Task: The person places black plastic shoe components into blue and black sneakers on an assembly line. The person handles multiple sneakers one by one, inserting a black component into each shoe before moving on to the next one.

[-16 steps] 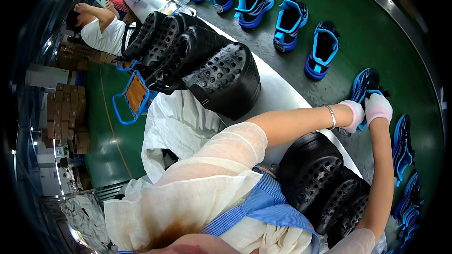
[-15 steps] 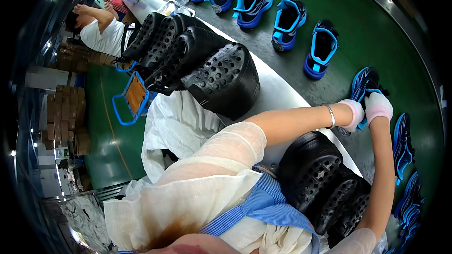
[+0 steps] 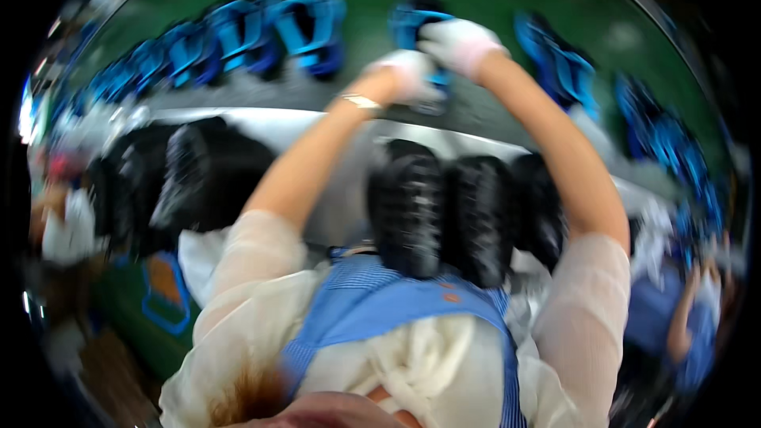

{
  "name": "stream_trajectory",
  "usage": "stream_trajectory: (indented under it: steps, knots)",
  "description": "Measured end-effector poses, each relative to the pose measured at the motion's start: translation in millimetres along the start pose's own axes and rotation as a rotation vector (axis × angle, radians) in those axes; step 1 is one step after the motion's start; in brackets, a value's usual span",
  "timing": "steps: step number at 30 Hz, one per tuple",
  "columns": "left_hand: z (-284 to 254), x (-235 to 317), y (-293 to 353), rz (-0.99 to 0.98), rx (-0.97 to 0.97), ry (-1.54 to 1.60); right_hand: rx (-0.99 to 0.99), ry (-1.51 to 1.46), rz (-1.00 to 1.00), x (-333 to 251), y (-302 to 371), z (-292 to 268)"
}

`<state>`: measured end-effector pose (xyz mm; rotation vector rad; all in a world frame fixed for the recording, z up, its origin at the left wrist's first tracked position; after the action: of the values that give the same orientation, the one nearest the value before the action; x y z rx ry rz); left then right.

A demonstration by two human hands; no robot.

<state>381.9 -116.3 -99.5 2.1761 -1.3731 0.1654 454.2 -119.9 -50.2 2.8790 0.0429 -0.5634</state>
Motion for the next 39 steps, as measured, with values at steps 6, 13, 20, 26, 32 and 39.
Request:
stream_trajectory:
  steps: [6, 13, 20, 26, 32, 39]
  knots:
    - [-2.0, -29.9, 11.9, -0.064, -0.015, 0.159, 0.206, 0.102, 0.229, 64.0, 85.1, -59.1]
    - [0.5, -26.5, 10.7, -0.130, -0.067, 0.216, 0.007, 0.122, 0.551, 157.8, 156.5, -47.3]
    - [8.2, -38.1, 13.1, -0.161, -0.085, 0.180, -0.058, 0.015, 0.474, 102.5, 107.4, -6.6]
    - [5.2, -32.9, 11.6, -0.095, -0.042, 0.180, -0.122, -0.125, 0.372, 27.0, 87.3, 13.7]
    - [-0.5, -33.0, 14.7, 0.019, 0.204, 0.016, 0.191, -0.209, 0.267, 18.4, 169.6, -55.1]
    - [-3.3, -30.8, 18.5, 0.038, 0.309, 0.098, 0.717, -0.004, 0.633, 68.2, 409.9, -123.5]
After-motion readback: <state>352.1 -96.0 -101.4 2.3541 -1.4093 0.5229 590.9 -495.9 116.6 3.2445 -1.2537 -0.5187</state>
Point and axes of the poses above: each hand's wrist, its own y-axis away from the middle knuckle, its own z-axis out of the palm, x = y × z, the point moved 7 cm from there along -y, towards the middle knuckle, and after that the axes turned 7 degrees about -y, right-handed, at the moved point
